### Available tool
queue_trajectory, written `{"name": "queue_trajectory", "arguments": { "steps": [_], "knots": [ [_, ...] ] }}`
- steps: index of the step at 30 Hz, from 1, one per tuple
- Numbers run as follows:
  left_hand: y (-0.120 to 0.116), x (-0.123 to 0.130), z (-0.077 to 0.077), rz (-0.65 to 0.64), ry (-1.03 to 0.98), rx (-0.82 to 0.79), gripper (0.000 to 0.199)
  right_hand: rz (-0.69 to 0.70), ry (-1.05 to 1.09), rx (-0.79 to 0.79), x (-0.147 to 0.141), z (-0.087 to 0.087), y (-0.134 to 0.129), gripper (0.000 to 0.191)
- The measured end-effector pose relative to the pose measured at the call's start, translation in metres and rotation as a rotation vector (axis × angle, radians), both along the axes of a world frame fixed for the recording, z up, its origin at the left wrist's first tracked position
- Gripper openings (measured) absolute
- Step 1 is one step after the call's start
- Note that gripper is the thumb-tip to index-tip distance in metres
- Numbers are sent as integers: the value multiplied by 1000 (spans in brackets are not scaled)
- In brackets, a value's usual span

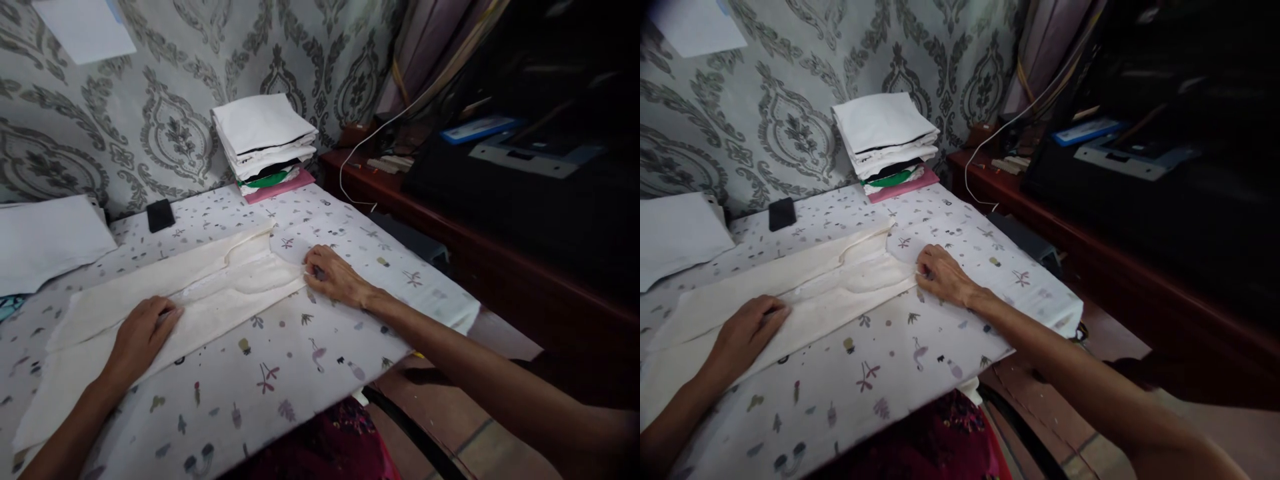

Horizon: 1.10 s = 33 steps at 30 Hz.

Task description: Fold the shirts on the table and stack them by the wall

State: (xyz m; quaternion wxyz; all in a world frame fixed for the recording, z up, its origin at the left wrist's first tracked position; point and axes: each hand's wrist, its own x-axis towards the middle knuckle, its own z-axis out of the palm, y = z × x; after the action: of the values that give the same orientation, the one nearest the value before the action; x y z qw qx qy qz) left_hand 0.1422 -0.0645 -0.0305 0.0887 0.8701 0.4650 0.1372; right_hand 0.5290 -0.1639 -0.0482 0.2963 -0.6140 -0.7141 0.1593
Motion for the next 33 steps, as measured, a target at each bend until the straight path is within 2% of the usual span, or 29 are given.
{"name": "queue_trajectory", "arguments": {
  "steps": [4, 8, 11, 13, 15, 18, 20, 23, 26, 29, 33],
  "knots": [
    [0, -3, 6, -36, 4, -45, 38, 39, -5, 3, 0, -1, -1, 10],
    [0, -1, 1, -48, 16, 24, 34, 36, -67, 30, 5, -4, -4, 12],
    [2, 1, -7, -60, 12, 80, 31, 18, -176, 152, 0, -2, -8, 27],
    [2, 3, -10, -67, 19, 106, 29, 65, -253, 273, -16, 2, -7, 37],
    [0, 4, -11, -63, 45, 131, 27, 192, -315, 361, -43, 7, -1, 41],
    [-2, 6, -9, -44, 107, 153, 27, 428, -377, 410, -94, 6, 16, 48],
    [-1, 2, -7, -40, 132, 152, 31, 526, -407, 400, -120, -3, 30, 54],
    [3, -19, -7, 14, 151, 142, 47, 552, -440, 329, -135, -21, 48, 65],
    [7, -56, -12, 204, 231, 63, 65, 532, -456, 255, -132, -32, 55, 67],
    [11, -92, -21, 341, 301, -35, 72, 519, -451, 206, -128, -29, 51, 67],
    [14, -112, -27, 303, 309, 8, 69, 481, -456, 152, -128, -19, 46, 69]
  ]
}}
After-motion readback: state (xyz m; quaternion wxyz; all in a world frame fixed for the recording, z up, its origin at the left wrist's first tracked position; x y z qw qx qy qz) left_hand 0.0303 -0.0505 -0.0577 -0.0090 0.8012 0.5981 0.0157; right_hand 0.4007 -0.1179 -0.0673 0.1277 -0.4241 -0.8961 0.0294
